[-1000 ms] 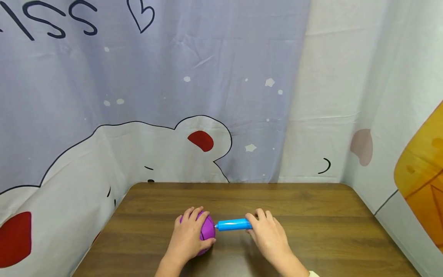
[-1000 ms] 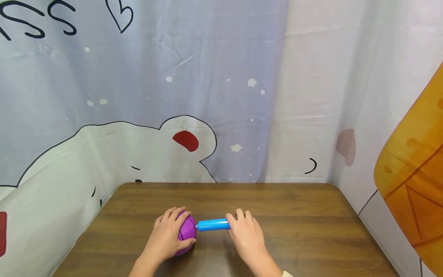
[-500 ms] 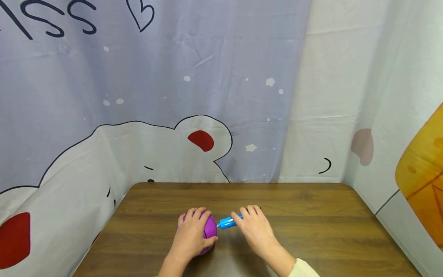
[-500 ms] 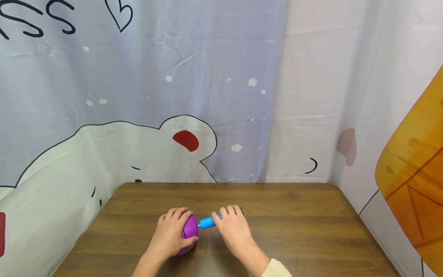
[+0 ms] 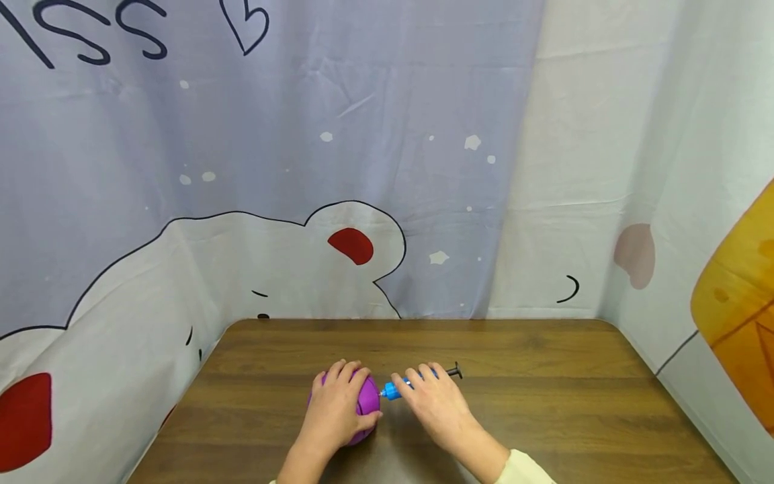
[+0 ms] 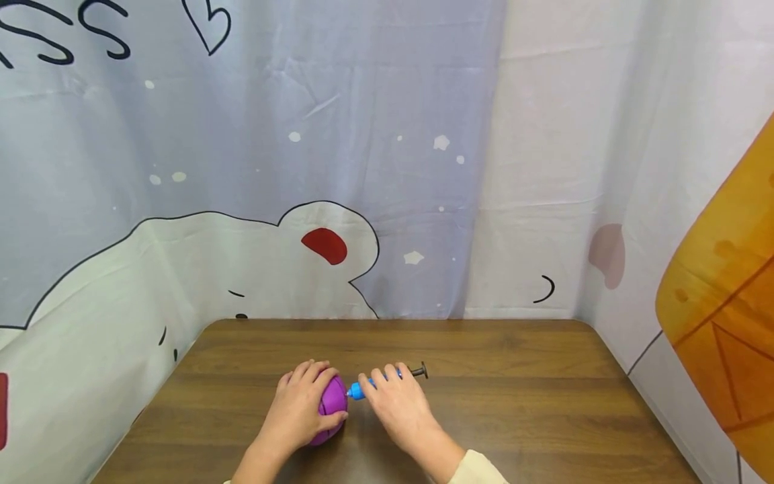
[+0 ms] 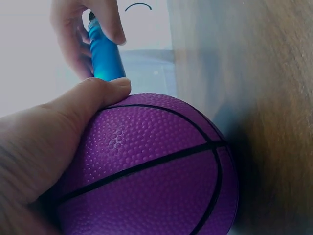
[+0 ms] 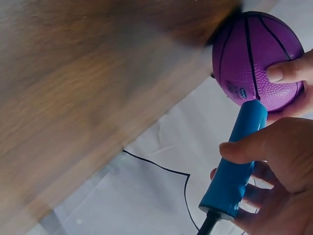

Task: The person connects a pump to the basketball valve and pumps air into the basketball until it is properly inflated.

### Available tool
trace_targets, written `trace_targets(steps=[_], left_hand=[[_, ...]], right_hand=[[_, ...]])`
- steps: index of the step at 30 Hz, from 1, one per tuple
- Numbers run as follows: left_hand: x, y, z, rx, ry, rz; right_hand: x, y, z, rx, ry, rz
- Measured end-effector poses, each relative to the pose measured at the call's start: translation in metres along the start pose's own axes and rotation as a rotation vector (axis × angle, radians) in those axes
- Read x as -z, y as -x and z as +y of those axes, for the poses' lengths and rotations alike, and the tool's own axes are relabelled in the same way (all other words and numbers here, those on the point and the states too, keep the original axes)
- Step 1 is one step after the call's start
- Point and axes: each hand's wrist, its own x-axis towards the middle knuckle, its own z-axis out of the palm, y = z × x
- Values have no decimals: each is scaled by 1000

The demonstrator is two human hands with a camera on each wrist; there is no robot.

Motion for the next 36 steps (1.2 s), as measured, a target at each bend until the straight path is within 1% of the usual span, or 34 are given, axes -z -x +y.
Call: trace_targets(steps=[5, 13, 24, 28, 36], left_hand=[[1, -1, -1, 15, -5, -21], [3, -4, -2, -2, 29, -64], [2, -3, -2, -30, 27, -64], [2, -3, -3, -27, 40, -65], [2, -3, -2, -31, 35, -71]], right_hand=[[3, 6, 4, -19, -53, -17], [8, 14, 11, -38, -117, -8], [6, 20, 16, -37, -162, 22], [7, 21, 17, -42, -181, 34], [10, 25, 20, -43, -214, 45]])
